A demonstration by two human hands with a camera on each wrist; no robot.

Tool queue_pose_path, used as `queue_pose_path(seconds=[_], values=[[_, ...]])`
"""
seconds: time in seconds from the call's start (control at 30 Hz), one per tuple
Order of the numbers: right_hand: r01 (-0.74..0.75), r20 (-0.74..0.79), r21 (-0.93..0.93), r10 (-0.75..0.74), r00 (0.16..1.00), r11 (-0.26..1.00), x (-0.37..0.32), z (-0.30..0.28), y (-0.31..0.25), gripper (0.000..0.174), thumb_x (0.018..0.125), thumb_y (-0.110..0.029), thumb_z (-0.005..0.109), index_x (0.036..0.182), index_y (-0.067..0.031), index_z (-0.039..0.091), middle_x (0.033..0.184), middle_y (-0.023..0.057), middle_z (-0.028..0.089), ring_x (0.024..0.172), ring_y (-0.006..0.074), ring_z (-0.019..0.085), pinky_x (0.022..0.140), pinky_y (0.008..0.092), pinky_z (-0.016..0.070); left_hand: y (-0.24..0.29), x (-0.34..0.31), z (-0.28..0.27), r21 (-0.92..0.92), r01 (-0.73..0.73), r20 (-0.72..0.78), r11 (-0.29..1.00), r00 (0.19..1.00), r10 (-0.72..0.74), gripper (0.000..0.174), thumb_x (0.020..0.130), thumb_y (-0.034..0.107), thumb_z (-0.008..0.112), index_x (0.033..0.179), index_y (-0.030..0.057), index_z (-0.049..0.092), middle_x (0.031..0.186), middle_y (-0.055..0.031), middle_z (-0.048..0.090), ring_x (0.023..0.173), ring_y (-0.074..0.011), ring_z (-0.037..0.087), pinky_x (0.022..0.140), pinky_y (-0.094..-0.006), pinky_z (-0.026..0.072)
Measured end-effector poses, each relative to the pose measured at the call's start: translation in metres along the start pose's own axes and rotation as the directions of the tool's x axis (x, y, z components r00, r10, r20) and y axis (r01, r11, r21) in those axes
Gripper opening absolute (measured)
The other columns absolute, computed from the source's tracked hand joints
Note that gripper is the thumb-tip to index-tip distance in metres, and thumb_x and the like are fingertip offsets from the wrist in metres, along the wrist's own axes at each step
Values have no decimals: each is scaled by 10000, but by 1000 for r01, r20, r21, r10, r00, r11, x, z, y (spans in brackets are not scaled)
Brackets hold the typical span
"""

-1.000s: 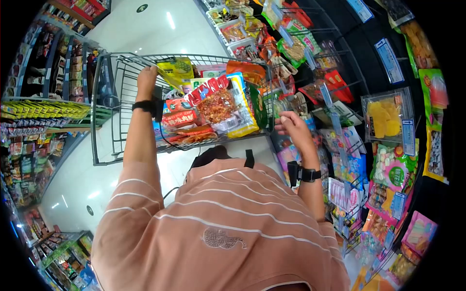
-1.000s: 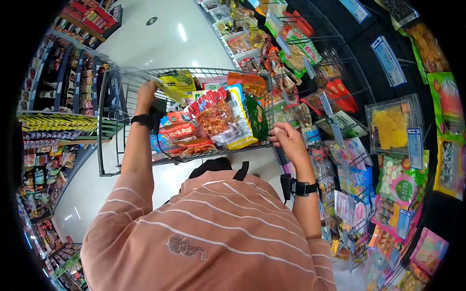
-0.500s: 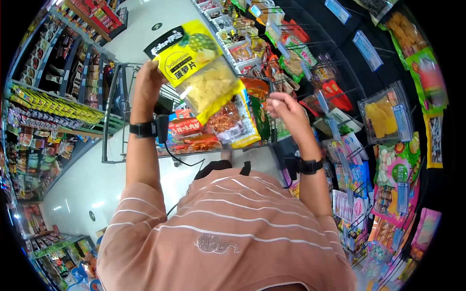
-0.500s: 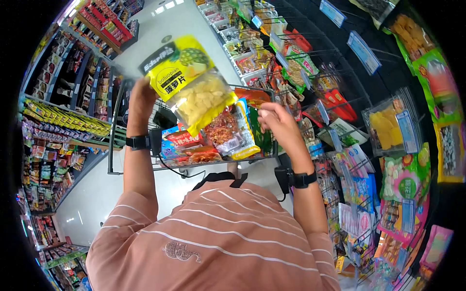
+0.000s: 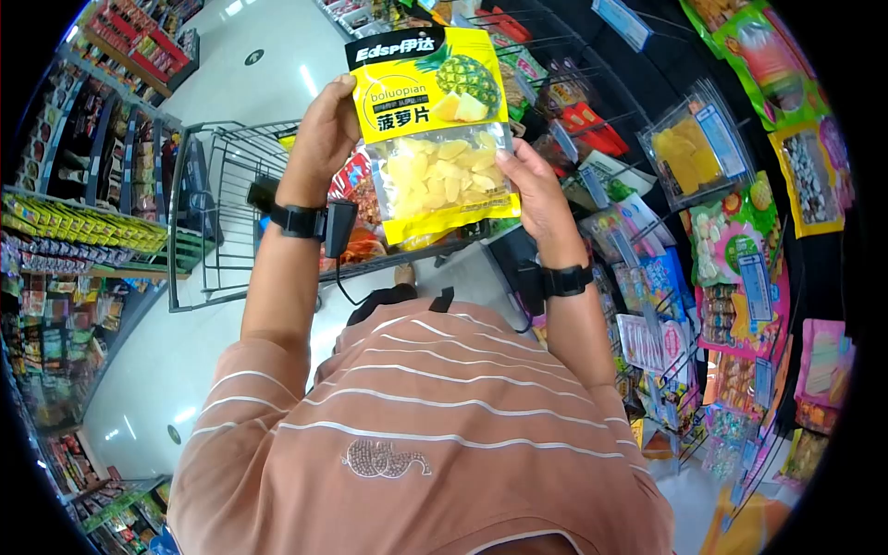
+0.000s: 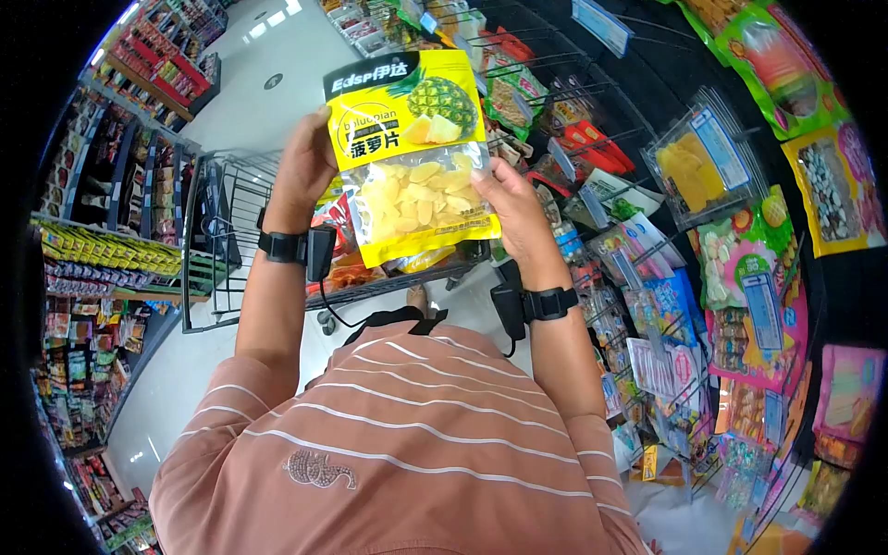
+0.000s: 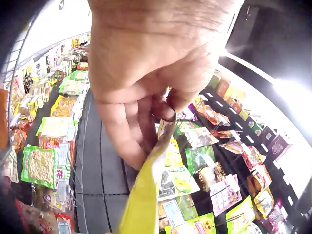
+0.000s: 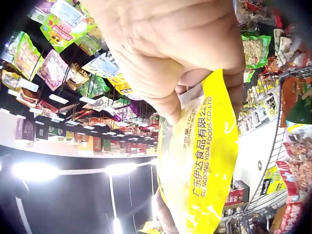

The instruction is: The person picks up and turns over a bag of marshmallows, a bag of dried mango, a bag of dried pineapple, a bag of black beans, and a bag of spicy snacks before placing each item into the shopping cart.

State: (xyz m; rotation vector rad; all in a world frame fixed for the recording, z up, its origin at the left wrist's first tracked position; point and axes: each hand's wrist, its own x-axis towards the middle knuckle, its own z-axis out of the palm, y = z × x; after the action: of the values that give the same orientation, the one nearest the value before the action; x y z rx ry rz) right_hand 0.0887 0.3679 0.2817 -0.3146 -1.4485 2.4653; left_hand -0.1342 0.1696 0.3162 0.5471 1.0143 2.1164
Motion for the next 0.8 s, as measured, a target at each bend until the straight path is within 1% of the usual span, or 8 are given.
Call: queue_pose_path(seconds=[0.03, 0.07, 0.17, 0.33, 0.47, 0.57, 0.7, 0.8], values=[[15, -24, 32, -14, 1000, 999, -5, -2, -1, 302, 970, -190, 608, 1216, -21, 560, 1102, 39, 646, 995, 93, 604, 886, 261, 484, -4, 2, 6, 27, -1, -41, 1000, 999, 2, 346, 1021, 253, 429, 1168, -38, 545, 1127, -142, 661, 1015, -212, 644, 880, -322, 515], [27, -44, 20, -26, 999, 999, -10, -5, -2, 300, 968, -185, 609, 1214, -20, 561, 1103, 40, 646, 996, 93, 604, 887, 261, 483, -11, 6, -2, 32, 27, 1, 999, 1000, -27, 383, 1033, 280, 436, 1215, -43, 534, 1173, -145, 650, 1055, -215, 632, 909, -327, 507], [69, -107, -10, -70, 992, 998, -21, -16, -3, 295, 965, -176, 613, 1210, -20, 564, 1106, 45, 647, 994, 93, 606, 891, 263, 480, -20, -6, 38, -42, 23, 24, 999, 999, -22, 424, 1038, 303, 438, 1264, -47, 518, 1225, -150, 632, 1089, -225, 622, 939, -334, 498], [98, -184, -32, -103, 978, 995, -37, -25, -3, 278, 968, -177, 603, 1197, -23, 566, 1100, 44, 647, 980, 95, 606, 889, 261, 475, -37, -11, 53, 6, 89, 48, 996, 995, -89, 487, 1052, 362, 396, 1340, -23, 473, 1337, -142, 568, 1195, -231, 568, 1025, -360, 450], [119, -205, -23, -121, 971, 993, -46, -29, -8, 275, 971, -182, 599, 1191, -20, 565, 1097, 42, 644, 980, 94, 602, 888, 262, 472, -50, -18, 71, -33, 104, 86, 994, 991, -101, 444, 1043, 331, 440, 1326, -8, 482, 1279, -96, 597, 1152, -167, 579, 1010, -298, 445], [152, -218, -33, -155, 964, 988, -52, -28, -10, 276, 972, -184, 598, 1191, -19, 564, 1103, 43, 641, 989, 94, 597, 892, 263, 470, -62, -18, 70, 33, 106, 116, 994, 987, -109, 440, 1040, 306, 444, 1357, 0, 448, 1329, -119, 564, 1195, -215, 567, 1036, -371, 449], [165, -238, -67, -176, 955, 984, -58, -27, -13, 303, 971, -200, 604, 1208, -18, 555, 1116, 47, 639, 1002, 100, 596, 904, 267, 469, -68, -23, 78, 112, 99, 70, 989, 992, -107, 422, 1028, 259, 475, 1364, 6, 442, 1324, -106, 569, 1185, -194, 567, 1027, -354, 449], [183, -253, -70, -195, 948, 981, -61, -26, -15, 316, 972, -213, 606, 1213, -16, 552, 1115, 50, 641, 995, 99, 599, 894, 264, 473, -77, -23, 76, 139, 146, 15, 979, 989, -150, 395, 1016, 254, 510, 1322, 7, 471, 1257, -91, 600, 1139, -179, 593, 968, -325, 489]])
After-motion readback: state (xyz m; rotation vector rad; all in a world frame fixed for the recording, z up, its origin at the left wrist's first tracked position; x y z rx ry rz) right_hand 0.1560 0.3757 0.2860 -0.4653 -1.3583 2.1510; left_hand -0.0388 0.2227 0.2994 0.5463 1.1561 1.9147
